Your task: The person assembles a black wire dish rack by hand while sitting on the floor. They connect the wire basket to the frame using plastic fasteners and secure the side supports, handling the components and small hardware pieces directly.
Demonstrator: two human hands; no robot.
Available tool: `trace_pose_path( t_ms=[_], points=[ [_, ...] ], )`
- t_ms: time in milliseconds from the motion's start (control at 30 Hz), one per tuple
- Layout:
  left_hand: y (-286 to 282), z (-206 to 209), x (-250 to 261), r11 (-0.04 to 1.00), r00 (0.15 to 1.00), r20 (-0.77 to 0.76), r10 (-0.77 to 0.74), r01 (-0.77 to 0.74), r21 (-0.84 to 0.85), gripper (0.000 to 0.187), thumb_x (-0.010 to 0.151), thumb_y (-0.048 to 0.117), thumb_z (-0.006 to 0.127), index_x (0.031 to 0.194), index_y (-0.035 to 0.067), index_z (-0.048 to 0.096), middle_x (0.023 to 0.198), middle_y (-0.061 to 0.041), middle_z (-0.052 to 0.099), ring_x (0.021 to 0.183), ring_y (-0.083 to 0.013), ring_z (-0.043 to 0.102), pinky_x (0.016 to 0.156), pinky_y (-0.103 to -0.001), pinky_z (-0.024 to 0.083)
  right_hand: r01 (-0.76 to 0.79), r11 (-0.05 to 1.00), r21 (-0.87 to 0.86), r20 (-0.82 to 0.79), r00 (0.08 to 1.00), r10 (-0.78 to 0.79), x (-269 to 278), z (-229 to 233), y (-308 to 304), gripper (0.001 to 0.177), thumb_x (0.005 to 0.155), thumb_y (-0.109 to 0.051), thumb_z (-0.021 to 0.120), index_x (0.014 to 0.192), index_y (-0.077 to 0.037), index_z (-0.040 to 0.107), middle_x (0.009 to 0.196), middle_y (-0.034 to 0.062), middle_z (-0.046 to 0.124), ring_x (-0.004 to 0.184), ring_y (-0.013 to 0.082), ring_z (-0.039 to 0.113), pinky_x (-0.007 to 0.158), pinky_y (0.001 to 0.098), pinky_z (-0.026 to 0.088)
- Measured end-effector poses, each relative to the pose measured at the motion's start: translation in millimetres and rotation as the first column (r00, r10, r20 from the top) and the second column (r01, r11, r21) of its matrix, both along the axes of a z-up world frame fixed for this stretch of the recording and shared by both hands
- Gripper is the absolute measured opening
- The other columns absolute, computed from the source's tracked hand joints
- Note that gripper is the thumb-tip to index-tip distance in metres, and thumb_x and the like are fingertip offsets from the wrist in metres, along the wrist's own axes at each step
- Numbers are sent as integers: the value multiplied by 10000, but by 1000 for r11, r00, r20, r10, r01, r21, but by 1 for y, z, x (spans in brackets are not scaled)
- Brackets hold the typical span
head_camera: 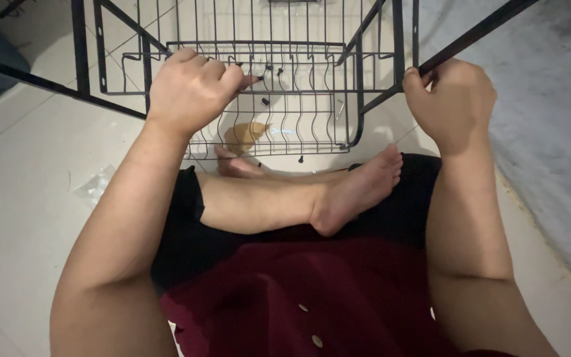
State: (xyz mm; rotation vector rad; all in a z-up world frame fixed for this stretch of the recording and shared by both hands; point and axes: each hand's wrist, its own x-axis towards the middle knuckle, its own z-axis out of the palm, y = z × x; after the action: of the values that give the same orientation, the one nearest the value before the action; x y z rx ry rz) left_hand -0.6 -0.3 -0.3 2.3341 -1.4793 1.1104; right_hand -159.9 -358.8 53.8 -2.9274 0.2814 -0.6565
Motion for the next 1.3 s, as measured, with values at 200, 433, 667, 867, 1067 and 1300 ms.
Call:
trace_pose_path(
  t_ms=[200,433,667,867,1067,1300],
  points=[
    [1,-5,2,999,1000,8,10,-10,45,487,1033,414,794,747,179,477,622,40,524,579,-170,577,655,-304,460,-7,1000,30,-10,1000,7,0,-4,4,220,947,-203,748,815,-27,744,778,139,692,703,358,667,645,434,527],
    [3,-6,4,999,999,43,6,-8,48,543,1065,440,788,717,167,473,646,42,529,599,-168,579,675,-299,465,-88,994,-71,79,993,93,0,-19,3,288,1008,-131,746,764,15,700,786,180,666,740,401,644,682,468,506],
    [3,-13,4,999,1000,3,4,-4,46,495,1031,402,775,717,168,472,616,41,537,609,-169,584,662,-303,452,-127,992,25,106,987,124,0,-27,-4,289,985,-119,738,755,41,666,760,187,646,701,395,628,659,459,493],
    [-3,-17,6,1000,998,-60,8,-7,20,524,1035,430,818,724,164,492,634,29,544,587,-188,578,629,-324,449,-57,855,515,56,998,33,-11,-31,-12,364,1101,-252,733,905,51,683,647,78,509,554,226,465,584,384,372],
    [-4,-25,5,999,985,-166,-46,43,-21,443,989,369,838,755,148,534,669,4,573,624,-216,602,643,-354,469,39,-138,990,14,932,362,5,-18,-36,360,974,-306,698,1157,0,744,600,-98,404,484,18,350,452,216,264],
    [-15,-76,-14,999,933,-360,14,-28,-34,325,799,294,853,836,139,570,714,-29,630,669,-275,629,640,-415,488,69,331,941,-154,959,239,21,4,-11,164,1000,-197,682,974,-37,653,617,-90,435,492,15,328,431,230,251]
  ],
)
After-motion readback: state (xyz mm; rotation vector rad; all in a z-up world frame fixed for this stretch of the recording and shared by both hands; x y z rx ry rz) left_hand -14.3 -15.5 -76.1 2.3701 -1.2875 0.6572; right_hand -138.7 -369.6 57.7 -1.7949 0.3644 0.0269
